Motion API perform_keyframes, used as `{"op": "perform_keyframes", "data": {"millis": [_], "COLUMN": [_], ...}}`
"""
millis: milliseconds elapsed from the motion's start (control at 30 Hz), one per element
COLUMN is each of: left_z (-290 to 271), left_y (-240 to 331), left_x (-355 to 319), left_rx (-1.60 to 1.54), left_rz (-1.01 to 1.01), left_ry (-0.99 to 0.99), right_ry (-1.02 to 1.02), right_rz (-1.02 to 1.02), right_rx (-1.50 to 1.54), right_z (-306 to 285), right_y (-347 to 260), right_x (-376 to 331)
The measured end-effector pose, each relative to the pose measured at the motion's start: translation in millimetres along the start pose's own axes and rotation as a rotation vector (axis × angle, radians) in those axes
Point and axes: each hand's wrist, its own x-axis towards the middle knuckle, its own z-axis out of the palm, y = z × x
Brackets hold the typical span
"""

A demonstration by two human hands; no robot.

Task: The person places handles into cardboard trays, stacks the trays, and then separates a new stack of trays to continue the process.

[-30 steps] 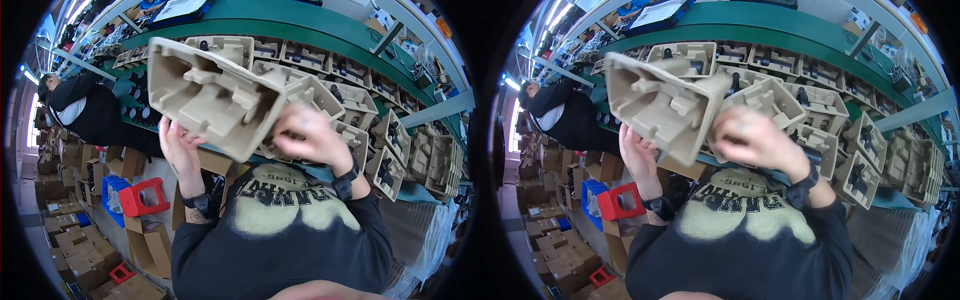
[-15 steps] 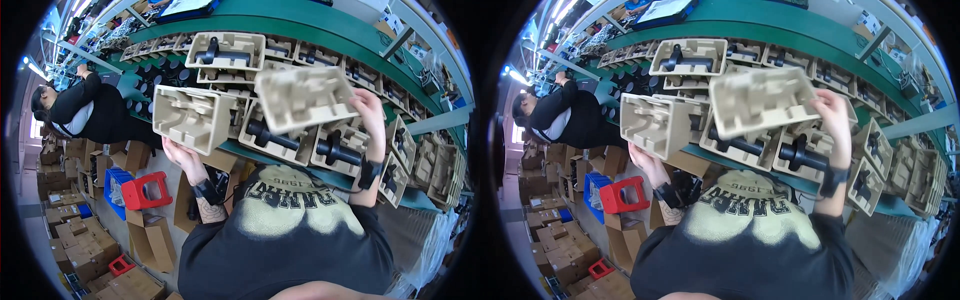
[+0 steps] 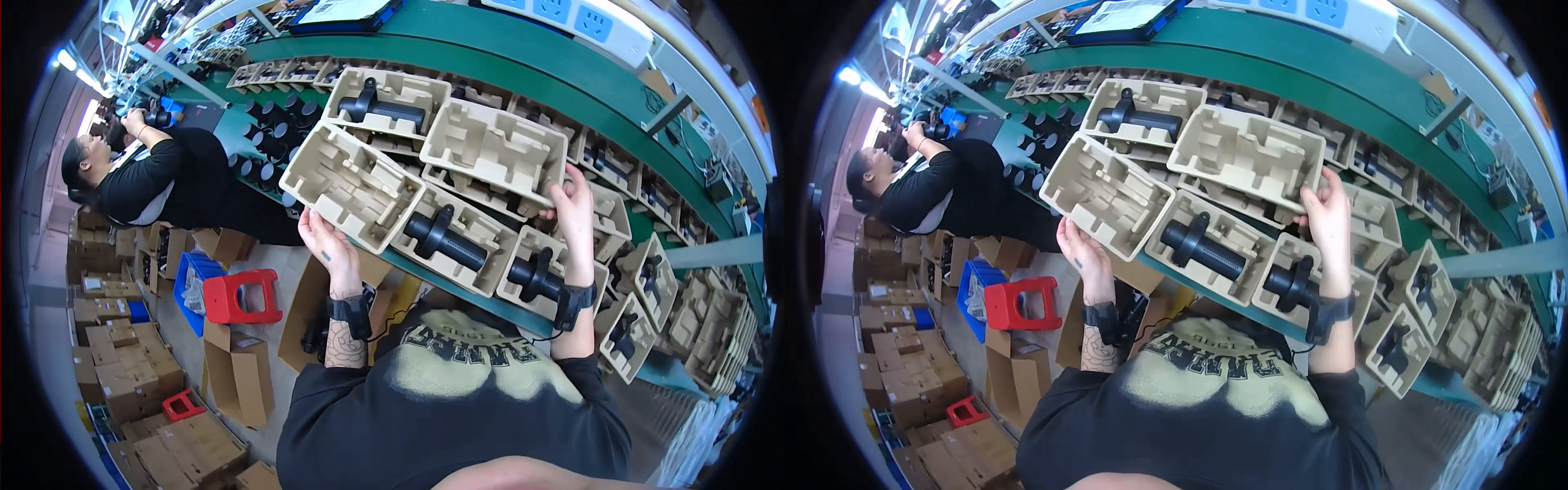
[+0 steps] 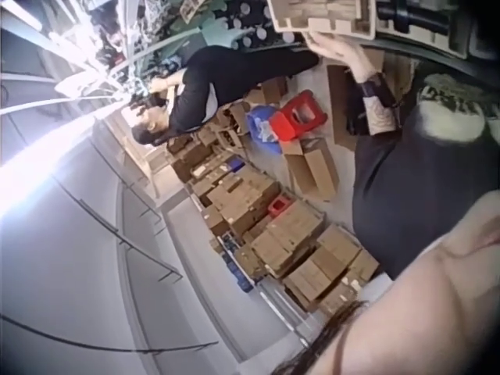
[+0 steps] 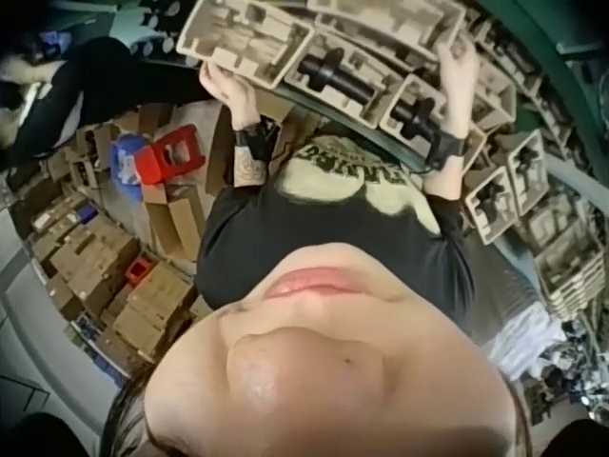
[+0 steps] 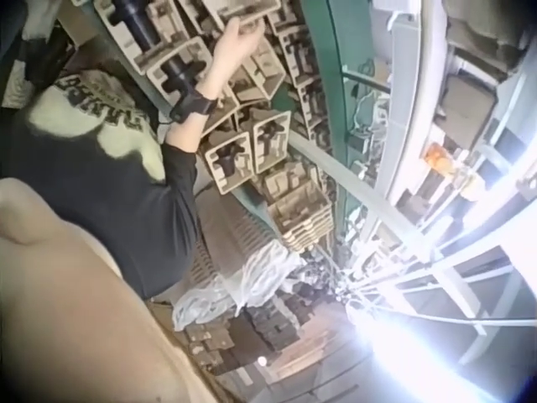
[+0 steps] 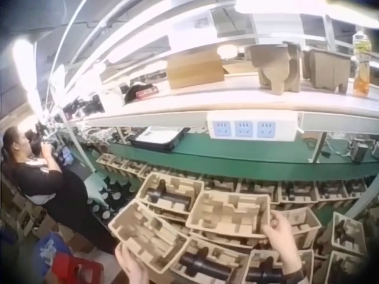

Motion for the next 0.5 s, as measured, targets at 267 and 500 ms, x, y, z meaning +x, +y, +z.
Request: {"op": "perform_keyframes", "data": {"millis": [267, 500], "left_z": [-15.3, -104.1], "left_y": [-8.7, -3.6], "left_x": [1.6, 103.6], "left_rx": [0.141, 0.683], "left_rz": [-0.156, 0.313], "left_ry": [0.031, -0.011], "right_ry": [0.278, 0.536], "right_rz": [-0.24, -0.444], "right_rx": [-0.301, -0.036], "right_z": [-7.9, -12.7], "right_y": [0.1, -31.7], "right_x": [-26.3, -86.8]}}
